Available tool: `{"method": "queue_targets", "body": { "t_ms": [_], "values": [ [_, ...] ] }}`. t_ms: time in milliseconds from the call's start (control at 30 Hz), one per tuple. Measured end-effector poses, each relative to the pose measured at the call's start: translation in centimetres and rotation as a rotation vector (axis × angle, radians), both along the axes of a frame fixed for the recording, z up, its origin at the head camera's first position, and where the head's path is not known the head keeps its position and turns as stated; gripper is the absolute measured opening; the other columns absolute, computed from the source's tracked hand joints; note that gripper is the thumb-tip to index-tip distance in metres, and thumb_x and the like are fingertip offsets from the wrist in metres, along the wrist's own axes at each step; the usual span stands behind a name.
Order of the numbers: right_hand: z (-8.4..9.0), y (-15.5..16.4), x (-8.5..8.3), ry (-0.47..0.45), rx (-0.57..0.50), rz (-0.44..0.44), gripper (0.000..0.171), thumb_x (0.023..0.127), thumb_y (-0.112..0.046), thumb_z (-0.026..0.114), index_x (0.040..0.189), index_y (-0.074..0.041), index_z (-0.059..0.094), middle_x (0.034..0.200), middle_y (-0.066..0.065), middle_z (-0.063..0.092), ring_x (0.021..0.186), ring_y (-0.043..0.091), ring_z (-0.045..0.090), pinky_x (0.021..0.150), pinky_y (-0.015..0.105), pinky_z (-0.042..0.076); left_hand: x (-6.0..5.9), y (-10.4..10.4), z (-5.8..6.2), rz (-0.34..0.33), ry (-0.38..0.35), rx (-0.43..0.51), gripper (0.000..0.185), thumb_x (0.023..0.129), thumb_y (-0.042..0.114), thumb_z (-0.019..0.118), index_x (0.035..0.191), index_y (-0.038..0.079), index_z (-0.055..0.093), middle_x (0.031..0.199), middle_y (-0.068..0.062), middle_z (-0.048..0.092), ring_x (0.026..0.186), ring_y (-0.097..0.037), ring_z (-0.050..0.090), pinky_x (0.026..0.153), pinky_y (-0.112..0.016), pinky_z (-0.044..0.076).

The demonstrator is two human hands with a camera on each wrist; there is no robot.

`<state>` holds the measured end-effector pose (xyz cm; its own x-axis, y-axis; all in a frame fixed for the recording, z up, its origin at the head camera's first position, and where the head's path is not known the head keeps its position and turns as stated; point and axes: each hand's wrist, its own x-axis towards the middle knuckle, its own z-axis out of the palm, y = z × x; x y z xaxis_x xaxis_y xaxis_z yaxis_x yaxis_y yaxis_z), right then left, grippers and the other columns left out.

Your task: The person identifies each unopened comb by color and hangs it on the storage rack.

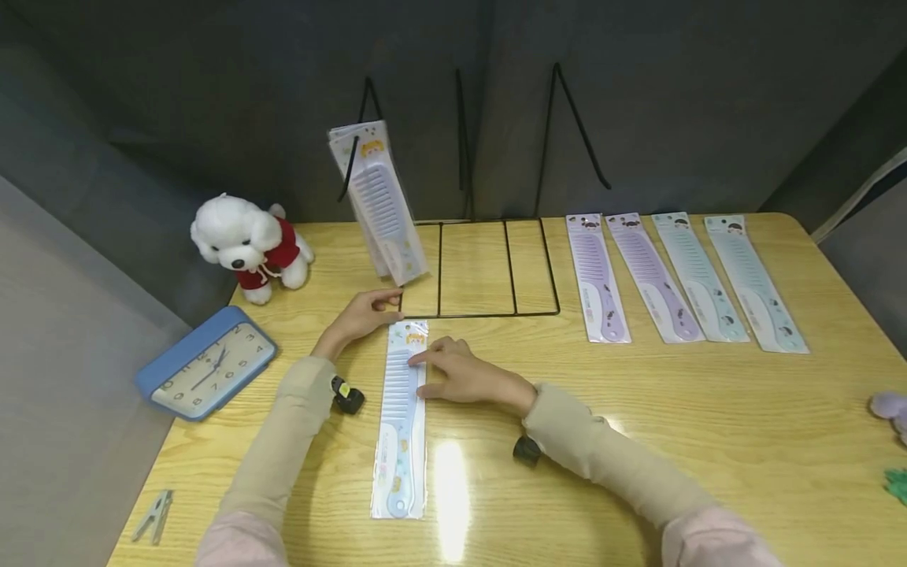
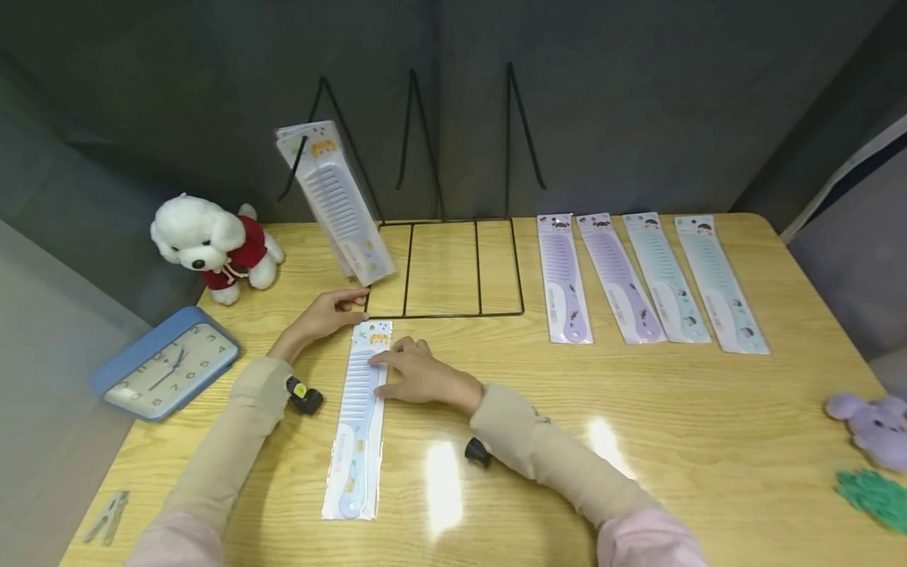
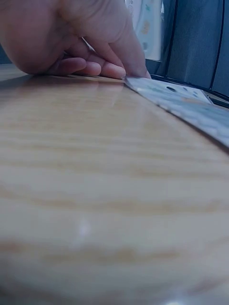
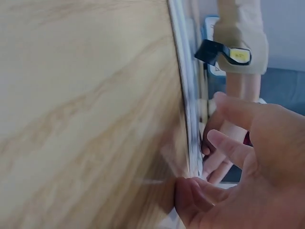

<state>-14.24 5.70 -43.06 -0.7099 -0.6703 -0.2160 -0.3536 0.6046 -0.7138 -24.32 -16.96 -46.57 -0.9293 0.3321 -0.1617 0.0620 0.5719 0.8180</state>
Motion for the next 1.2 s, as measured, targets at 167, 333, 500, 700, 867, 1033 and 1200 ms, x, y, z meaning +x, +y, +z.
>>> {"method": "queue_targets", "body": {
  "t_ms": [167, 333, 500, 700, 867, 1033, 1200],
  "values": [
    [-0.2, -0.6, 0.2, 0.074, 0.094, 0.032, 0.050, 0.092, -0.040, 0.060, 0.137, -0.020, 0.052, 0.145, 0.022, 0.031, 0.119, 0.033, 0.032, 0.095, 0.048, 0.035, 0.0, 0.0, 0.0, 0.000, -0.002, -0.003, 0.052, 0.088, 0.014, 0.068, 0.136, 0.003, 0.051, 0.121, -0.016, 0.059, 0.102, -0.025, 0.050, 0.089, -0.037, 0.040],
    [-0.1, -0.6, 0.4, 0.111, 0.123, 0.039, 0.048, 0.093, -0.044, 0.056, 0.134, -0.019, 0.056, 0.146, 0.022, 0.032, 0.116, 0.034, 0.035, 0.094, 0.046, 0.037, 0.0, 0.0, 0.1, -0.007, -0.006, -0.002, 0.052, 0.090, 0.015, 0.066, 0.138, 0.004, 0.049, 0.122, -0.015, 0.058, 0.105, -0.025, 0.048, 0.093, -0.039, 0.038],
    [0.0, 0.1, 0.6, 0.088, 0.120, 0.021, 0.050, 0.089, -0.047, 0.062, 0.128, -0.016, 0.060, 0.150, 0.020, 0.030, 0.121, 0.034, 0.033, 0.099, 0.049, 0.035, 0.0, 0.1, 0.1, -0.007, -0.009, 0.006, 0.052, 0.090, 0.015, 0.066, 0.137, 0.003, 0.049, 0.122, -0.016, 0.058, 0.107, -0.026, 0.047, 0.095, -0.040, 0.038],
    [0.5, 1.0, 2.5, 0.051, 0.154, 0.005, 0.084, 0.073, -0.050, 0.077, 0.142, -0.016, 0.045, 0.153, 0.024, 0.019, 0.127, 0.038, 0.027, 0.099, 0.055, 0.034, 0.0, 0.0, 0.0, 0.001, -0.015, 0.008, 0.053, 0.089, 0.013, 0.067, 0.138, 0.003, 0.049, 0.122, -0.017, 0.057, 0.108, -0.026, 0.047, 0.095, -0.039, 0.038],
    [1.0, 0.8, 5.3, 0.037, 0.186, -0.024, 0.104, 0.068, -0.052, 0.079, 0.149, -0.012, 0.030, 0.153, 0.027, 0.014, 0.130, 0.041, 0.024, 0.099, 0.058, 0.034, 0.1, 0.1, 0.8, 0.000, -0.024, 0.012, 0.053, 0.089, 0.013, 0.066, 0.138, 0.002, 0.048, 0.124, -0.018, 0.056, 0.110, -0.029, 0.047, 0.097, -0.041, 0.037],
    [0.9, 0.5, 7.5, 0.042, 0.166, -0.048, 0.096, 0.071, -0.037, 0.082, 0.146, -0.004, 0.032, 0.150, 0.032, 0.012, 0.130, 0.044, 0.022, 0.097, 0.055, 0.038, 0.1, 0.2, 0.9, 0.002, -0.036, 0.006, 0.053, 0.089, 0.013, 0.066, 0.139, 0.003, 0.048, 0.124, -0.018, 0.056, 0.109, -0.029, 0.047, 0.097, -0.042, 0.037],
    [1.0, 0.5, 8.5, 0.004, 0.126, -0.107, 0.085, 0.074, -0.021, 0.081, 0.143, -0.001, 0.037, 0.150, 0.033, 0.011, 0.132, 0.052, 0.018, 0.095, 0.054, 0.042, 0.0, 0.1, 0.3, 0.008, -0.034, -0.006, 0.054, 0.089, 0.015, 0.067, 0.139, 0.004, 0.048, 0.123, -0.015, 0.057, 0.107, -0.025, 0.047, 0.095, -0.039, 0.037]
  ]
}}
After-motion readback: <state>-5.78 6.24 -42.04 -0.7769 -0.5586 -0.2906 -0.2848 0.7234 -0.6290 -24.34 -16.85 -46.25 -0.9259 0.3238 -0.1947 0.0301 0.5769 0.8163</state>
